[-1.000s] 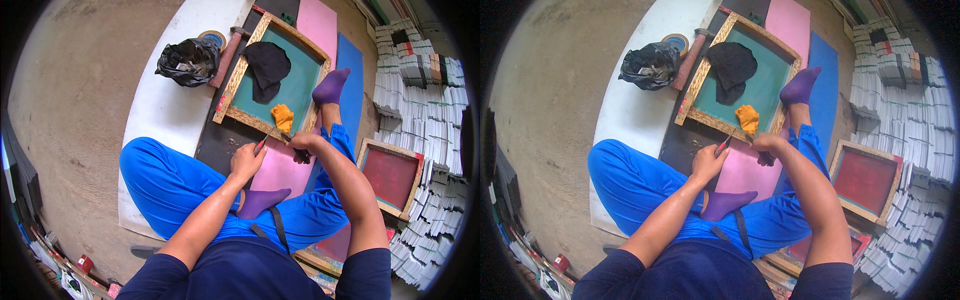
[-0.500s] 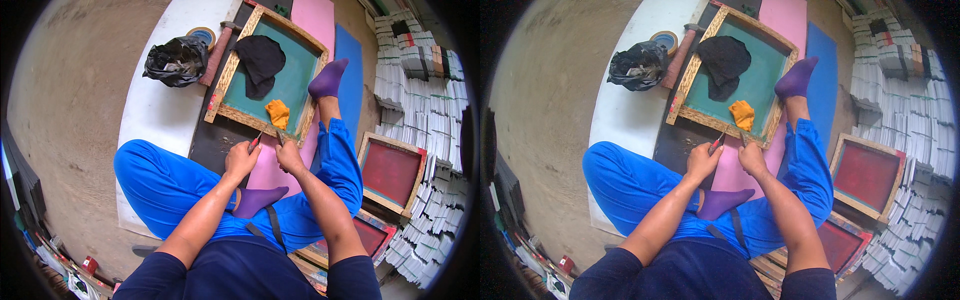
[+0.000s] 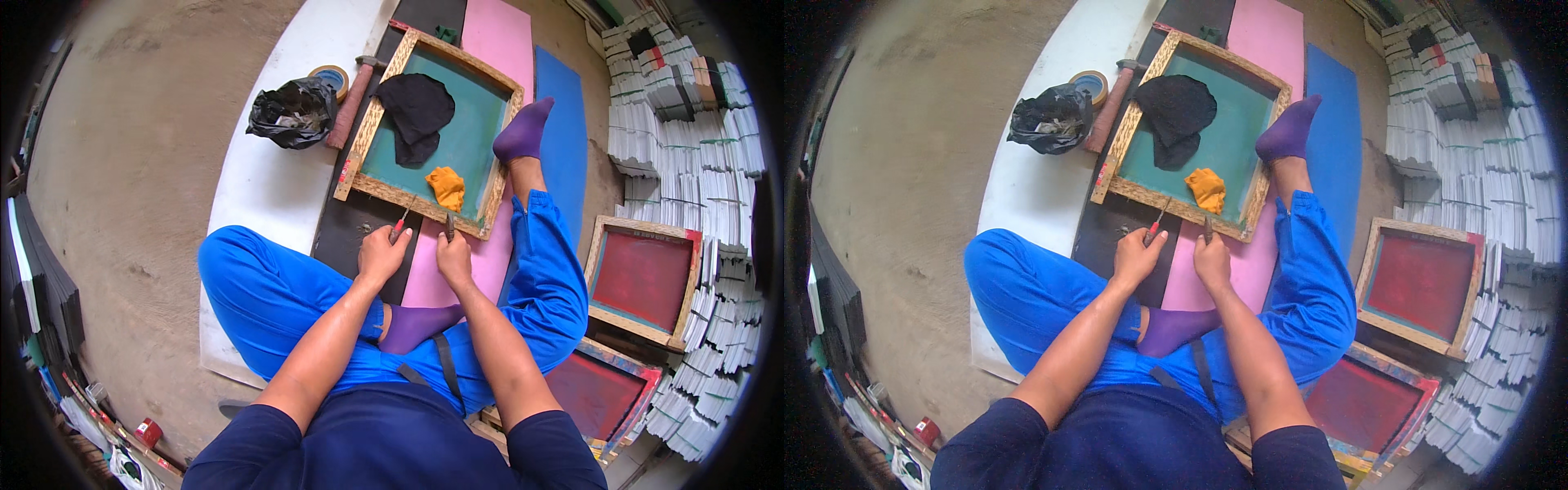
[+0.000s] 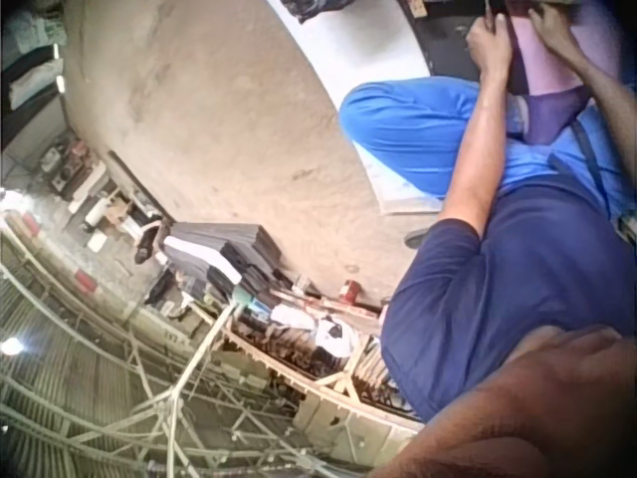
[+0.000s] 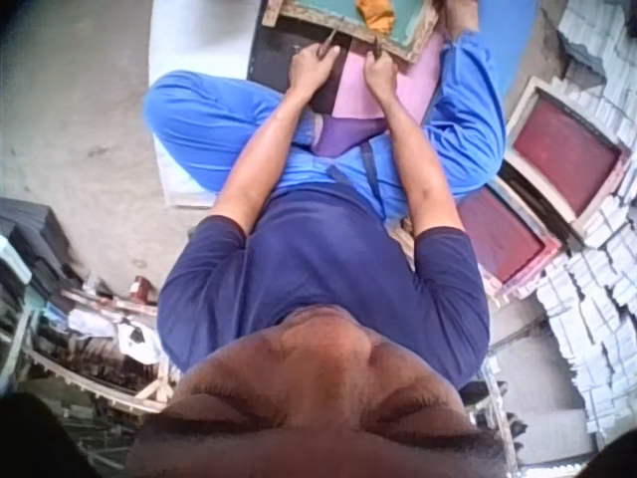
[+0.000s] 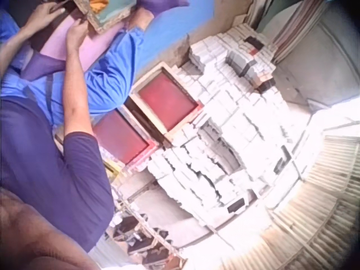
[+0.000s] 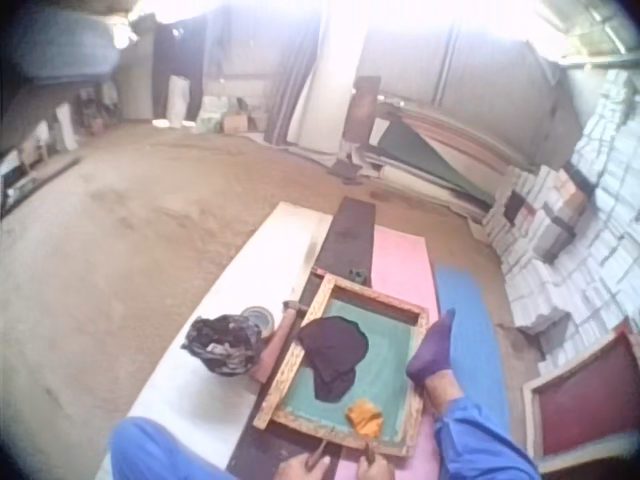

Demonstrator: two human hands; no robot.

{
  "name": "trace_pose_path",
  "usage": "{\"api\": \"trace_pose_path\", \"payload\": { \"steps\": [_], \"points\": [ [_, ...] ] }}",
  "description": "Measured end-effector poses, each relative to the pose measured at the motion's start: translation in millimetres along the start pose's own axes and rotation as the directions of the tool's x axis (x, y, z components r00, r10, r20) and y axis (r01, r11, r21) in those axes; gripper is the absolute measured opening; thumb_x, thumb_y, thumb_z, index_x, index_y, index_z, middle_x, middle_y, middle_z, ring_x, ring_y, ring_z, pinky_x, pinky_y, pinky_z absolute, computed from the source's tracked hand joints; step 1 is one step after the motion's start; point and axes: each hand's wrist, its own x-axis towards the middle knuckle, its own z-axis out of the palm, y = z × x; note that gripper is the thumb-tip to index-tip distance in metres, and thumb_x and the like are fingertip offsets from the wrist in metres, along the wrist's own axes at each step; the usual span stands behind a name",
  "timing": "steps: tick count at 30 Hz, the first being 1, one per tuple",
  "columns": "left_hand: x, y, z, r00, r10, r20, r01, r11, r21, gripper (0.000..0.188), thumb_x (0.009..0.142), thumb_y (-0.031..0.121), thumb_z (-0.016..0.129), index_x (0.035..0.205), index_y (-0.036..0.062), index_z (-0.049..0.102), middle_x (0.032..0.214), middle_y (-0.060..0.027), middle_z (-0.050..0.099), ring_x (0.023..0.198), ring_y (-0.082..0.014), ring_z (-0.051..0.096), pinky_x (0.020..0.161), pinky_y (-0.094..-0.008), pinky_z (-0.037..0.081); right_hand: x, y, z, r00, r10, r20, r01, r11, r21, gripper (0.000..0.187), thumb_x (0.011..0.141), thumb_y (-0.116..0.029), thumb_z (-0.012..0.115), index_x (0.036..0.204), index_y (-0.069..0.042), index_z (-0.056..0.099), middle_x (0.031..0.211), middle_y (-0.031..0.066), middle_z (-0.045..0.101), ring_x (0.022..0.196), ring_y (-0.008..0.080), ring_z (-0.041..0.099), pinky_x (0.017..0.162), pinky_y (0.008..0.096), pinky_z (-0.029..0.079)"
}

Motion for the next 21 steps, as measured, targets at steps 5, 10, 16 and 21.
{"api": "trace_pose_path", "payload": {
  "steps": [5,10,16,21],
  "points": [
    [-8,-12,-16,1.000,-0.010,-0.022,0.010,1.000,-0.014,0.046,0.088,0.043,0.070,0.078,-0.0019,0.066,0.064,-0.0197,0.062,0.062,-0.0359,0.064,0.058,-0.0465,0.045,11,30,-2,0.978,-0.004,0.207,-0.055,0.958,0.283,0.025,0.086,-0.012,0.066,0.107,0.001,0.064,0.067,0.0116,0.064,0.049,0.0161,0.062,0.046,0.0333,0.050],
    [-11,-6,-21,0.998,-0.058,0.007,0.058,0.996,-0.067,0.045,0.089,0.045,0.068,0.077,0.0008,0.065,0.069,-0.0200,0.065,0.070,-0.0404,0.066,0.063,-0.0490,0.047,8,24,-32,0.859,0.092,0.503,-0.305,0.881,0.361,0.028,0.083,-0.009,0.071,0.109,0.001,0.064,0.072,0.0077,0.064,0.050,0.0170,0.061,0.045,0.0344,0.050],
    [-11,-5,-17,0.999,-0.037,0.018,0.039,0.996,-0.083,0.045,0.089,0.044,0.068,0.076,0.0010,0.064,0.069,-0.0206,0.064,0.069,-0.0409,0.065,0.063,-0.0494,0.047,17,13,-57,0.738,0.174,0.652,-0.365,0.915,0.169,0.029,0.094,-0.011,0.062,0.121,-0.003,0.053,0.089,0.0122,0.068,0.068,0.0224,0.070,0.055,0.0373,0.058],
    [-7,-5,-13,0.998,-0.039,0.052,0.043,0.996,-0.082,0.046,0.088,0.044,0.068,0.075,0.0009,0.063,0.069,-0.0218,0.064,0.069,-0.0421,0.065,0.063,-0.0504,0.046,32,6,-72,0.652,0.240,0.719,-0.434,0.896,0.094,0.028,0.098,-0.017,0.060,0.119,-0.002,0.049,0.098,0.0158,0.067,0.083,0.0272,0.072,0.063,0.0433,0.059]
  ]
}}
